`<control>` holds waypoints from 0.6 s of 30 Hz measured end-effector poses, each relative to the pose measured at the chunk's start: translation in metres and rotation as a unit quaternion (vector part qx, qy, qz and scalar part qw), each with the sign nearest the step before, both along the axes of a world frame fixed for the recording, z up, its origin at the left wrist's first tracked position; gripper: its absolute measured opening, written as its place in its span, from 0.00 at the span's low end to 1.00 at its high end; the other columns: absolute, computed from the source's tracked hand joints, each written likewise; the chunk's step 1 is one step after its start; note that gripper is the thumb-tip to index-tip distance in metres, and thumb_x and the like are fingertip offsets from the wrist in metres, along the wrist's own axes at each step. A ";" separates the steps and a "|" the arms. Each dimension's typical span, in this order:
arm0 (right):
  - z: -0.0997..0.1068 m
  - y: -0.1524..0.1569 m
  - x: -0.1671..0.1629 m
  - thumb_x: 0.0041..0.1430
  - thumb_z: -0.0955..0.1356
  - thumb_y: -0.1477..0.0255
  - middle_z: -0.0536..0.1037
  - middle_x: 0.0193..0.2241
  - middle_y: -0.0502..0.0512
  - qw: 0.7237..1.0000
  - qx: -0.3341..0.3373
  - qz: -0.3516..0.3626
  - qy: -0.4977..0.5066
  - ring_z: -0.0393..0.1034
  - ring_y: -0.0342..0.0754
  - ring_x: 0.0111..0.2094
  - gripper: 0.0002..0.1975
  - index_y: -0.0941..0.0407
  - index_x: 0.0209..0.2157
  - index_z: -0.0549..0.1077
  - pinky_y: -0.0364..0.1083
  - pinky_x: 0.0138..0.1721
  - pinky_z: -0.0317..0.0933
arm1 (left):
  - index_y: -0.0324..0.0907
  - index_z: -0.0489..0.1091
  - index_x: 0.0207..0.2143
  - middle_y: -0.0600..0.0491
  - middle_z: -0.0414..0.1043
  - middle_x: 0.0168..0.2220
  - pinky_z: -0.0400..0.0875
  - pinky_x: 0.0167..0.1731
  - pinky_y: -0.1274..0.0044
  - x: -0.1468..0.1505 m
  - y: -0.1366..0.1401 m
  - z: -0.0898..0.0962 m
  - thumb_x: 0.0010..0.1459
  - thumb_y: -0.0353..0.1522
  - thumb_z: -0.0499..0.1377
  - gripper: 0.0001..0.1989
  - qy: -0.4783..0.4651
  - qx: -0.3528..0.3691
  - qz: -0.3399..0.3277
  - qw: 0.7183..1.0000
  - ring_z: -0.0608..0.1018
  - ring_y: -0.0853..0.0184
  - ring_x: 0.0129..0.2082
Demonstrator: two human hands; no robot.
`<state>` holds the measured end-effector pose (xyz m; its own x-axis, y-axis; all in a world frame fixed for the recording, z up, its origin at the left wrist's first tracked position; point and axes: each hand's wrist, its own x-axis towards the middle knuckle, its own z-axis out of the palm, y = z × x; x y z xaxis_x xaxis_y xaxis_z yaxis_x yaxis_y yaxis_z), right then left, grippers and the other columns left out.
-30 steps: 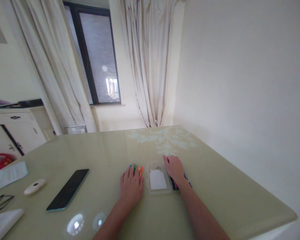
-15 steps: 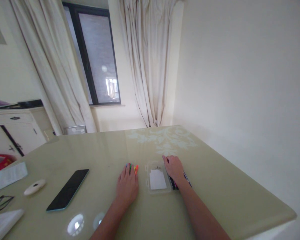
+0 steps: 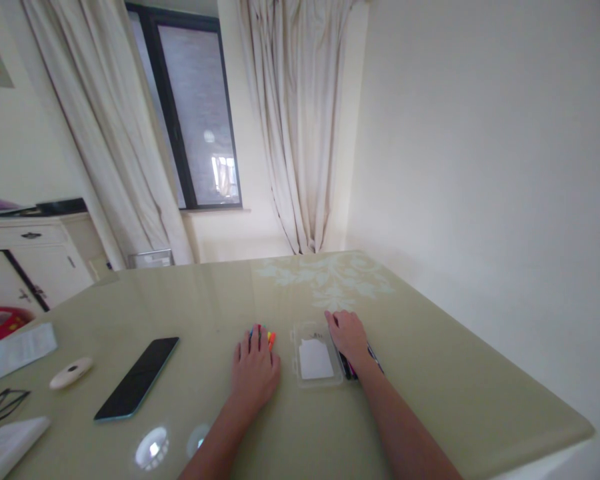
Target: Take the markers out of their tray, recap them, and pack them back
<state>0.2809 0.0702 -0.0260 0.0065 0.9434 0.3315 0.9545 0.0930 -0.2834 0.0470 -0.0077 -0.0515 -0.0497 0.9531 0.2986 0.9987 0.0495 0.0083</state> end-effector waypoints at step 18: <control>-0.001 0.000 0.000 0.74 0.58 0.59 0.82 0.34 0.63 1.000 0.012 -0.001 -0.020 0.74 0.54 0.38 0.26 0.55 0.31 0.81 0.48 0.42 0.59 | 0.36 0.58 0.69 0.40 0.54 0.71 0.62 0.63 0.62 -0.017 0.008 0.000 0.71 0.31 0.42 0.27 0.009 -0.037 -0.029 0.999 0.62 0.54 0.69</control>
<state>0.2806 0.0701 -0.0268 -0.0049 0.9354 0.3536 0.9654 0.0966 -0.2423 0.0298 0.0007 -0.0520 0.0115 0.9737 0.2276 0.9999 -0.0090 -0.0121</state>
